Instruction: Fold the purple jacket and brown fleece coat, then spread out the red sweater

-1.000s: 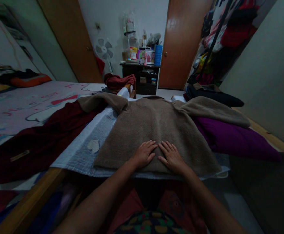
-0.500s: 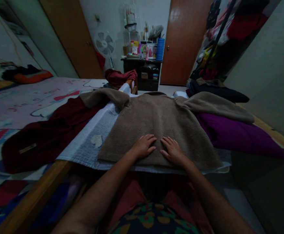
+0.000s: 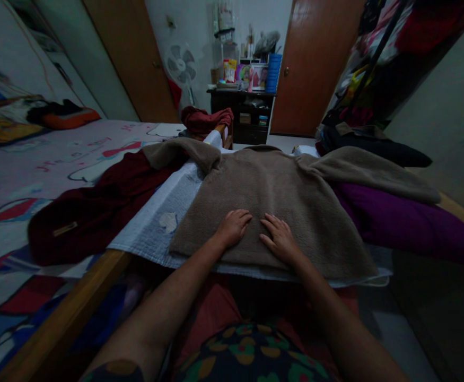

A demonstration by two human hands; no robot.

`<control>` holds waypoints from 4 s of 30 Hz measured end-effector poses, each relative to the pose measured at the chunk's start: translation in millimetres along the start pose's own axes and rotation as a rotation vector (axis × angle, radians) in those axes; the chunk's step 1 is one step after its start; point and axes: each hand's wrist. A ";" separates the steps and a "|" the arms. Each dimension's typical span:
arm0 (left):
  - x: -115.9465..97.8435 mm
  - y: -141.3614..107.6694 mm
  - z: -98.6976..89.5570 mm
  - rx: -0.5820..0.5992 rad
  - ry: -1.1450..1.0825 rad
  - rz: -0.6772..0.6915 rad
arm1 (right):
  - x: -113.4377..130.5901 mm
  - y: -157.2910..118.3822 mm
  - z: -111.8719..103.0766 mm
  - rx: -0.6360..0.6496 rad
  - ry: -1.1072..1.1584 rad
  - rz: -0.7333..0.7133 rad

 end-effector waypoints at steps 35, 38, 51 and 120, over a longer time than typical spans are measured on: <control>-49.9 -26.4 -1.8 0.294 -0.607 -0.010 | -20.9 -15.4 -15.8 0.095 0.450 -0.114; -50.6 -28.4 0.0 0.206 -0.680 -0.049 | -21.7 -23.0 -24.2 0.155 0.452 -0.111; -62.0 -32.0 6.6 0.197 -0.487 0.098 | -21.2 -24.2 -24.6 0.161 0.530 -0.088; -83.1 -73.9 21.2 -0.001 -0.111 0.283 | -15.6 -42.9 -7.6 -0.022 0.171 -0.112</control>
Point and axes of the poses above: each hand's wrist, its own y-axis towards the middle knuckle, its own z-axis out of the palm, x = y × z, and after that the axes turned 7 degrees about -y, right-handed
